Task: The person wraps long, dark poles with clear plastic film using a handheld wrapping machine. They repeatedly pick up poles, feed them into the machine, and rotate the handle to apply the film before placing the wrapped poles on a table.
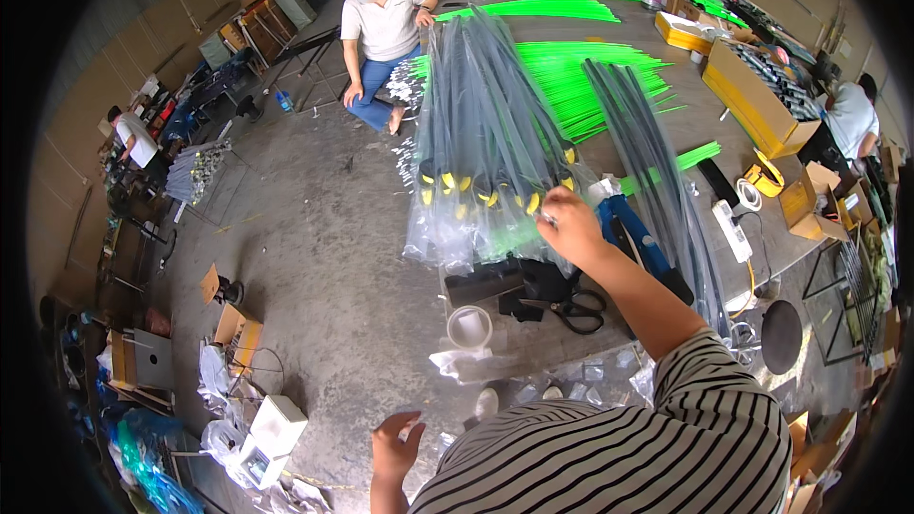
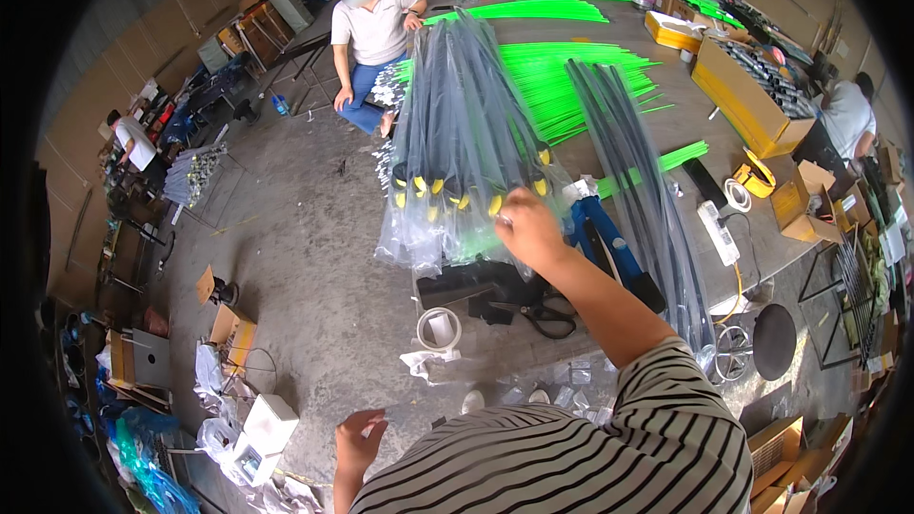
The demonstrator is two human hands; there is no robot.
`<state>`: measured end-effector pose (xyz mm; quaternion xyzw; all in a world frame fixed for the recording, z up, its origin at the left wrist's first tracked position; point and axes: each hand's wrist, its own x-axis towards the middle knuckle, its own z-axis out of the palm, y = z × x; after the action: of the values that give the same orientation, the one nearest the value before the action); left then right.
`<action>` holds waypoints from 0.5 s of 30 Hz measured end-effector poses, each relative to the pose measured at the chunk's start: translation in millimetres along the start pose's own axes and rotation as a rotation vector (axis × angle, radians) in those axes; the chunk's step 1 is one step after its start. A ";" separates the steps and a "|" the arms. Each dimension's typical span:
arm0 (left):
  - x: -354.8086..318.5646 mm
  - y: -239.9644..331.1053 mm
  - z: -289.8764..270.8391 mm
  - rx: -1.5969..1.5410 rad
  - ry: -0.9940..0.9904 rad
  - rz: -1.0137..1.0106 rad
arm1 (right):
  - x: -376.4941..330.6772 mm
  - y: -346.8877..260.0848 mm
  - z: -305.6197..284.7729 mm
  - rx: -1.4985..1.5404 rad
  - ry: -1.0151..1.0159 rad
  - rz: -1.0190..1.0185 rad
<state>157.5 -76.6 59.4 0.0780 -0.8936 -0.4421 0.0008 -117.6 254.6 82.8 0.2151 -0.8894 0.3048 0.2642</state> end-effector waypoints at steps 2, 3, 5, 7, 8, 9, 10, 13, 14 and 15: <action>33.0 13.7 12.1 -0.096 -0.084 0.087 | -23.9 -33.5 -33.5 0.016 -0.016 -0.013; 51.2 16.7 20.8 -0.139 -0.129 0.172 | -38.1 -45.8 -45.0 0.005 -0.027 -0.037; 93.6 27.7 41.0 -0.214 -0.261 0.270 | -65.3 -71.8 -69.8 -0.023 -0.055 -0.085; 135.2 44.3 71.7 -0.547 -0.439 0.017 | -95.0 -93.2 -94.6 -0.045 -0.094 -0.076; 154.0 62.4 86.0 -0.721 -0.490 -0.058 | -108.6 -105.1 -107.6 -0.068 -0.110 -0.065; 171.5 80.9 97.9 -0.891 -0.524 -0.137 | -121.2 -116.5 -118.0 -0.080 -0.126 -0.066; 190.9 96.4 111.6 -1.003 -0.561 -0.210 | -135.9 -127.2 -127.8 -0.100 -0.149 -0.035; 242.9 121.8 154.3 -1.187 -0.546 -0.453 | -178.2 -152.0 -150.5 -0.150 -0.247 0.032; 252.1 130.7 168.0 -1.187 -0.547 -0.501 | -188.6 -160.8 -156.0 -0.188 -0.234 0.044; 259.3 139.2 177.8 -1.184 -0.537 -0.542 | -199.1 -166.6 -159.7 -0.219 -0.215 0.047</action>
<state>-130.4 110.7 43.6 0.1724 -0.4209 -0.8428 -0.2877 179.9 283.2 142.2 0.1957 -0.9452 0.1874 0.1820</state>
